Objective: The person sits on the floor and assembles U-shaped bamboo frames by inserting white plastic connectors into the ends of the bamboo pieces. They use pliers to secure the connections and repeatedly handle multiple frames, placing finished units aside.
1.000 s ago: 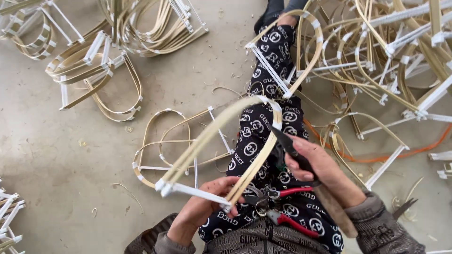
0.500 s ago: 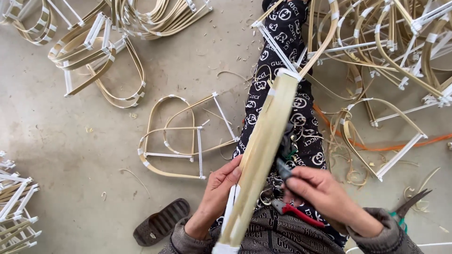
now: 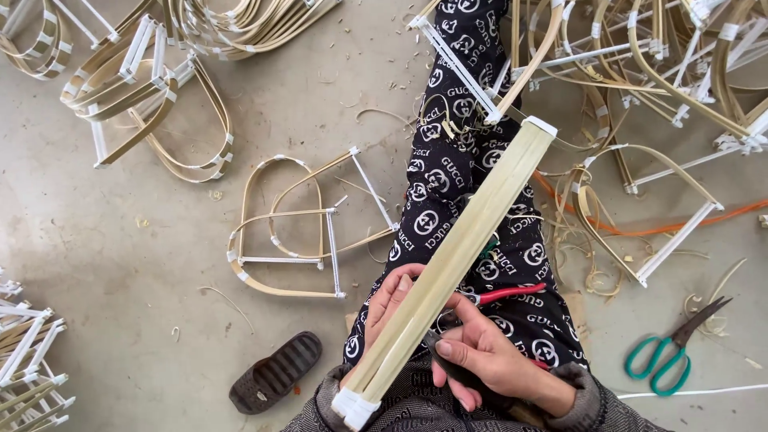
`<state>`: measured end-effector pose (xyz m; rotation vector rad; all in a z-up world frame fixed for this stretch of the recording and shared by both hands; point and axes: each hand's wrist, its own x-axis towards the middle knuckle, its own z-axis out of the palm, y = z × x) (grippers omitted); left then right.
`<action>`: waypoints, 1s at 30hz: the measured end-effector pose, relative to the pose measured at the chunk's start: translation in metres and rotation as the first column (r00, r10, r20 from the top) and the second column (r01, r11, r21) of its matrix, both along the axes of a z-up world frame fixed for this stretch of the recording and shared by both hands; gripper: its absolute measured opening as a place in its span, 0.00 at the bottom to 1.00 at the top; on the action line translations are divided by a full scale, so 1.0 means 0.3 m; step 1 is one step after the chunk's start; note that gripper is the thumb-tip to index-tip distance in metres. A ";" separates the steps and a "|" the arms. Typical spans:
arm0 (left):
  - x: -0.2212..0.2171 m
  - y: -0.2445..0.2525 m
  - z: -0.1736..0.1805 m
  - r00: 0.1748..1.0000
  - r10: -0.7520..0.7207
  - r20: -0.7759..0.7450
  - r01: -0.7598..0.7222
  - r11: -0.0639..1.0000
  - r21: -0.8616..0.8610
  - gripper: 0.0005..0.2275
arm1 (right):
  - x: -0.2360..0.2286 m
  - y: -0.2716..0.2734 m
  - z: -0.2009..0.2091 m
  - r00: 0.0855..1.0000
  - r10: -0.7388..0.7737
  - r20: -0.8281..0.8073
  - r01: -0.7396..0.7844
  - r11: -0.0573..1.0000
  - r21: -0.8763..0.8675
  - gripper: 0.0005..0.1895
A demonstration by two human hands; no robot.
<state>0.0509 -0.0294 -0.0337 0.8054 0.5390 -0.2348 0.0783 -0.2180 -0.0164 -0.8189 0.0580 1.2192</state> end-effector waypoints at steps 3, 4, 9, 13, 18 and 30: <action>-0.007 0.014 0.016 0.994 -0.091 0.057 0.093 0.995 -0.031 0.16 | -0.018 0.006 -0.009 0.998 -0.059 0.026 0.057 0.997 0.047 0.38; -0.012 0.019 0.021 0.982 -0.151 0.114 0.158 0.986 -0.050 0.16 | -0.029 0.008 -0.014 0.992 -0.095 0.081 0.091 0.995 0.049 0.39; -0.033 0.049 0.054 0.979 -0.205 -0.022 0.205 0.978 0.027 0.15 | -0.067 0.027 -0.039 0.991 0.027 0.131 -0.013 0.995 -0.101 0.42; -0.088 0.087 0.076 0.958 -0.249 -0.141 0.251 0.968 -0.003 0.14 | -0.121 0.023 -0.072 0.986 0.072 0.150 -0.050 0.988 -0.146 0.40; -0.161 0.156 0.101 0.935 -0.254 -0.248 0.257 0.966 -0.020 0.14 | -0.067 -0.067 -0.096 0.973 -0.109 0.205 0.166 0.944 -0.284 0.38; -0.038 0.032 0.069 0.968 -0.213 0.132 0.172 0.949 0.265 0.13 | -0.072 -0.005 -0.035 0.999 -0.043 -0.016 0.044 0.995 0.094 0.34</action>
